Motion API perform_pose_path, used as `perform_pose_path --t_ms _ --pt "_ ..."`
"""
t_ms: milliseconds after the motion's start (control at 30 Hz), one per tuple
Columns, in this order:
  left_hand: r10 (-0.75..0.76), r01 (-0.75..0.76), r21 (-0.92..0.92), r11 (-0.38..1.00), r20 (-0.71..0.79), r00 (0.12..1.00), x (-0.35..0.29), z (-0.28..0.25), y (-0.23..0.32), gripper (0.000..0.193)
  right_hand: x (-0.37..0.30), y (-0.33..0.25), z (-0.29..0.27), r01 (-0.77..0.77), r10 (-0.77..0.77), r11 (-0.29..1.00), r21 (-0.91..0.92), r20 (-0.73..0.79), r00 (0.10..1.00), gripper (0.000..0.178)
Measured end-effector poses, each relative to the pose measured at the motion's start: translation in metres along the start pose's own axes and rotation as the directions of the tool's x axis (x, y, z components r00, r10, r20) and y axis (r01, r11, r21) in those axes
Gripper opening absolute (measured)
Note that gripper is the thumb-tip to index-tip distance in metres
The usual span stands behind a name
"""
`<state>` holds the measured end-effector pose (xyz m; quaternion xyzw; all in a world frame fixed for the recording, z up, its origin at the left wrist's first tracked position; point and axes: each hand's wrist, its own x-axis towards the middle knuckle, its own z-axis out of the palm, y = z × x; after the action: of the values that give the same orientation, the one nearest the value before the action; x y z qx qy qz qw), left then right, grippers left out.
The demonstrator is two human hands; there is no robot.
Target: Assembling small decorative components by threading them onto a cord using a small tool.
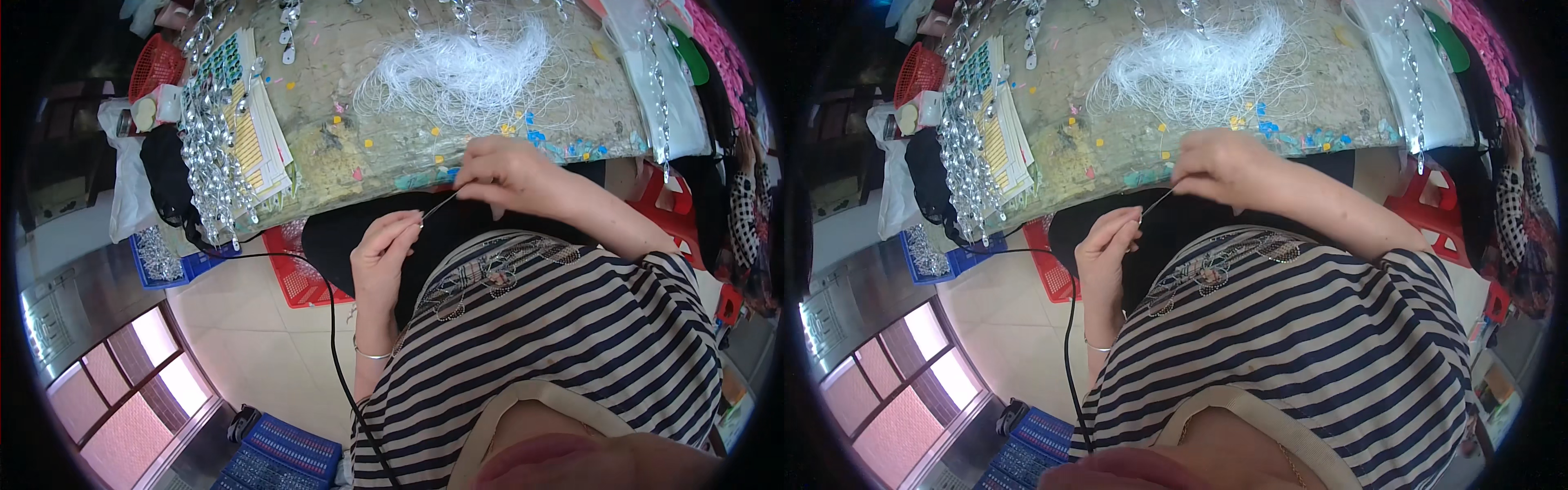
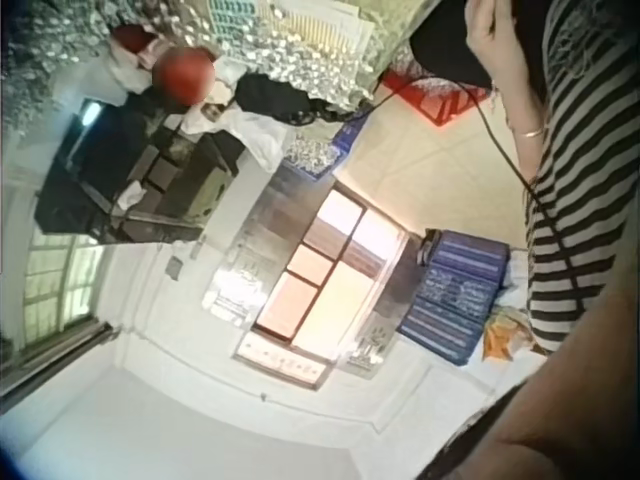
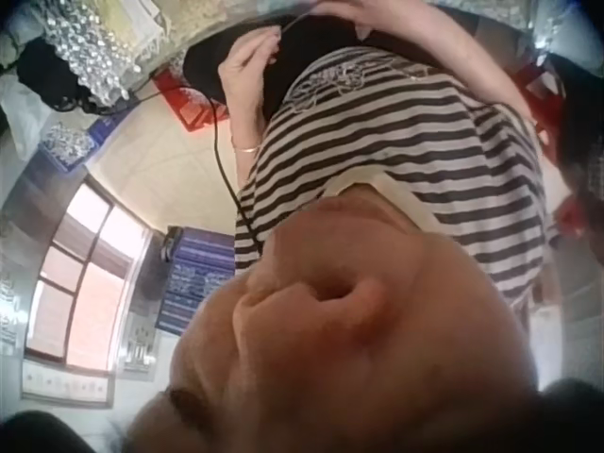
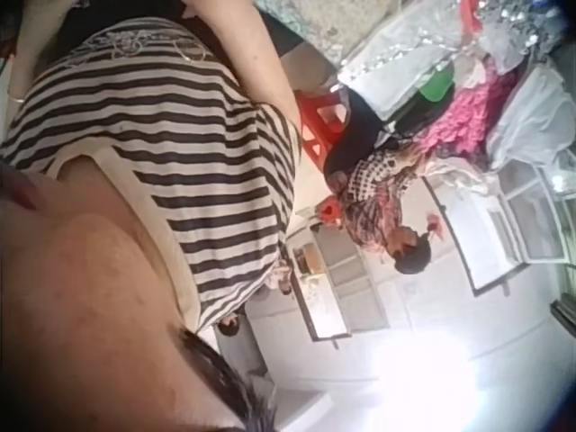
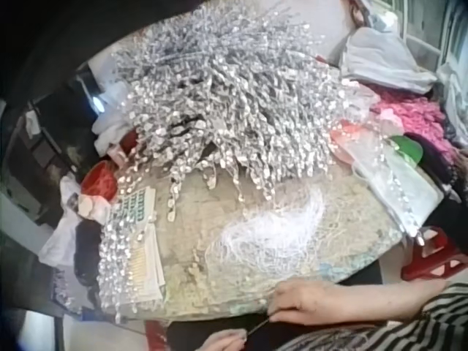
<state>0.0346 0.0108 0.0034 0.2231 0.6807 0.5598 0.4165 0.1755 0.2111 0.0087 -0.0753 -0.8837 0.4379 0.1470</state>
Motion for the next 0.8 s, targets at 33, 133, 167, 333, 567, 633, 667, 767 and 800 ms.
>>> perform_pose_path --t_ms 33,133,167,333,567,633,667,767,800 --pt "-0.001 0.001 0.002 1.000 -0.004 1.000 -0.004 -0.005 -0.004 0.017 -0.002 0.001 -0.007 -0.037 0.037 0.998 -0.057 0.001 0.999 0.007" --pt "-0.035 0.034 -0.003 0.999 -0.089 0.995 -0.013 -0.016 -0.021 0.016 -0.004 0.007 -0.027 -0.038 0.037 0.997 -0.073 -0.020 0.999 0.006" --pt "-0.032 0.032 -0.001 1.000 -0.095 0.995 -0.015 -0.016 -0.026 0.016 -0.003 0.004 -0.031 -0.083 0.081 0.996 -0.043 -0.040 0.996 0.006" --pt "-0.061 0.063 0.016 0.998 -0.081 0.995 -0.009 -0.003 -0.026 0.015 0.004 -0.006 -0.013 -0.137 0.148 0.987 0.084 -0.148 0.978 0.008" --pt "0.126 -0.127 -0.015 0.992 -0.036 0.991 0.023 0.025 0.013 0.015 0.020 -0.019 0.011 -0.073 0.079 0.976 0.205 -0.021 0.997 0.009" --pt "0.042 -0.043 -0.117 0.992 -0.014 0.999 0.026 0.028 0.018 0.014 0.021 -0.015 0.013 -0.023 0.039 0.981 0.192 -0.079 0.996 0.009" --pt "0.016 -0.017 -0.218 0.976 -0.006 1.000 0.026 0.028 0.019 0.015 0.022 -0.016 0.012 -0.026 0.041 0.981 0.194 -0.074 0.996 0.009" --pt "-0.001 0.001 -0.298 0.955 0.002 1.000 0.023 0.025 0.019 0.016 0.027 -0.030 -0.004 -0.202 0.215 0.934 0.294 -0.011 0.977 0.011" --pt "-0.005 0.006 -0.304 0.953 0.004 1.000 0.022 0.025 0.016 0.016 0.029 -0.036 -0.010 -0.354 0.366 0.847 0.396 0.048 0.929 0.011"
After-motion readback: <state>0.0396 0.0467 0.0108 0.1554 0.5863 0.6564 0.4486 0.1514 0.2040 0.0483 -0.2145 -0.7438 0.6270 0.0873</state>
